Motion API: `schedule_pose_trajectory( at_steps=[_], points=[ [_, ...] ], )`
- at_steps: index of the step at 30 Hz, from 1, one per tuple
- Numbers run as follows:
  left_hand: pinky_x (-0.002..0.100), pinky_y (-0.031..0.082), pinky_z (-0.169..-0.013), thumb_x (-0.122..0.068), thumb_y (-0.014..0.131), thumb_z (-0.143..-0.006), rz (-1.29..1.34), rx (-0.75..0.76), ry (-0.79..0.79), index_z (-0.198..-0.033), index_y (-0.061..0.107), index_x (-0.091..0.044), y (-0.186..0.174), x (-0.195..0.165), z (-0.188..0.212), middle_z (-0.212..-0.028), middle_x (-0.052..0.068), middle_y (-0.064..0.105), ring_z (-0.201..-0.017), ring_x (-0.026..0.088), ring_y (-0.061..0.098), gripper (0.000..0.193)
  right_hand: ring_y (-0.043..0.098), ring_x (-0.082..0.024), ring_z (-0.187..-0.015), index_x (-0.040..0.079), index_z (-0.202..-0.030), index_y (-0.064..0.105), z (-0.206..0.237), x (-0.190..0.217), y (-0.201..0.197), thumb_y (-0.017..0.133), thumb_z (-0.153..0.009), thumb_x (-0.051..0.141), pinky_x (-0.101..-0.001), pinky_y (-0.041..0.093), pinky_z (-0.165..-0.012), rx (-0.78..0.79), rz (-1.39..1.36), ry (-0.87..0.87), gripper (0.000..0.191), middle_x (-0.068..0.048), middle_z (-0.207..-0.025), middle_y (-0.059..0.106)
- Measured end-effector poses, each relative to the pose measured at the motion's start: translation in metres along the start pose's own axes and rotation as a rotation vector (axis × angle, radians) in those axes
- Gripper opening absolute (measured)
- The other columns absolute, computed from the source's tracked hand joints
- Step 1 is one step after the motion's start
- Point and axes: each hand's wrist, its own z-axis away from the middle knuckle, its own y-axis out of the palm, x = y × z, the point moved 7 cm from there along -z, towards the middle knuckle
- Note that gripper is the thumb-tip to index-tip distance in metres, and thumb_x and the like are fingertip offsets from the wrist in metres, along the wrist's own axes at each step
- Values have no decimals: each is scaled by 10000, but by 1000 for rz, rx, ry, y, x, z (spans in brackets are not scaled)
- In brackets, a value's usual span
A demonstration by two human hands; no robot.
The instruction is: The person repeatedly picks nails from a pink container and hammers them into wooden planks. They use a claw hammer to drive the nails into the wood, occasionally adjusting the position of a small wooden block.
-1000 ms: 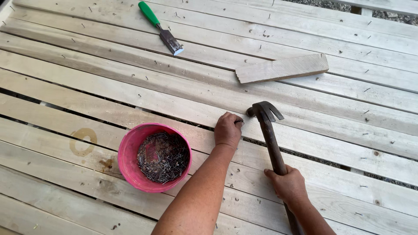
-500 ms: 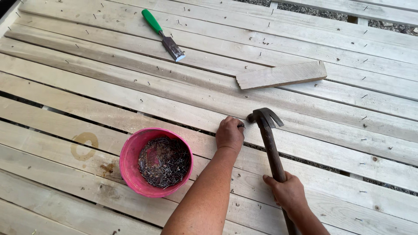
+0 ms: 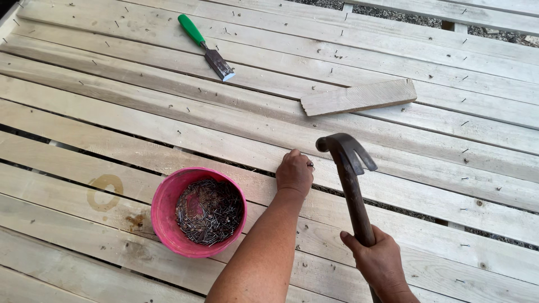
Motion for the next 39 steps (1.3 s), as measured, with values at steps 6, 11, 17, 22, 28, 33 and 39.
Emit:
schedule_pose_trajectory(
  at_steps=[6,11,17,22,28,33,39],
  points=[
    [354,564,-938,-180,777,-880,-45,23,24,-908,753,-101,-3,-5,0,-1083,36,641,-1096,220,625,88,496,-145,-483,23,-1152,718,-7,-5,8,773,-905,353,-334,444,-495,47,129,65,415,-69,-624,596],
    [381,525,-988,-122,782,-829,95,20,55,-1075,702,-73,-11,0,7,-1159,75,640,-1149,263,596,263,491,-141,-472,23,-1178,733,-4,-4,-1,771,-906,352,-341,432,-487,12,134,74,429,-76,-628,613],
    [448,270,-1190,-109,582,-903,-389,-64,305,-1394,564,-48,-23,20,48,-1546,112,457,-1453,293,359,495,491,-172,-455,40,-1228,705,8,18,-12,781,-877,330,-383,451,-500,-11,74,-35,461,-93,-612,600],
    [573,74,-1242,-270,540,-986,-565,283,97,-1570,308,-70,-11,16,47,-1682,78,218,-1540,276,193,660,541,-193,-509,57,-1212,736,6,19,-10,756,-886,290,-410,465,-537,-40,90,-46,401,-110,-656,644],
    [588,32,-1247,-341,563,-992,-558,433,28,-1612,199,-76,-26,0,51,-1714,62,108,-1567,281,110,767,642,-195,-568,30,-1191,766,-16,1,-1,787,-884,322,-392,538,-594,51,254,83,424,-117,-737,719],
    [594,43,-1244,-260,473,-1009,-537,403,22,-1604,218,-96,-19,7,52,-1710,32,115,-1560,256,123,668,602,-193,-527,56,-1274,690,-14,-10,-1,778,-886,309,-385,526,-550,-18,175,17,472,-128,-715,708],
    [578,53,-1255,-158,424,-1001,-494,383,7,-1599,275,-86,-12,7,42,-1710,43,157,-1559,264,154,621,573,-169,-488,29,-1292,656,-24,-11,16,781,-885,230,-332,533,-473,68,157,67,471,-110,-693,680]
  ],
)
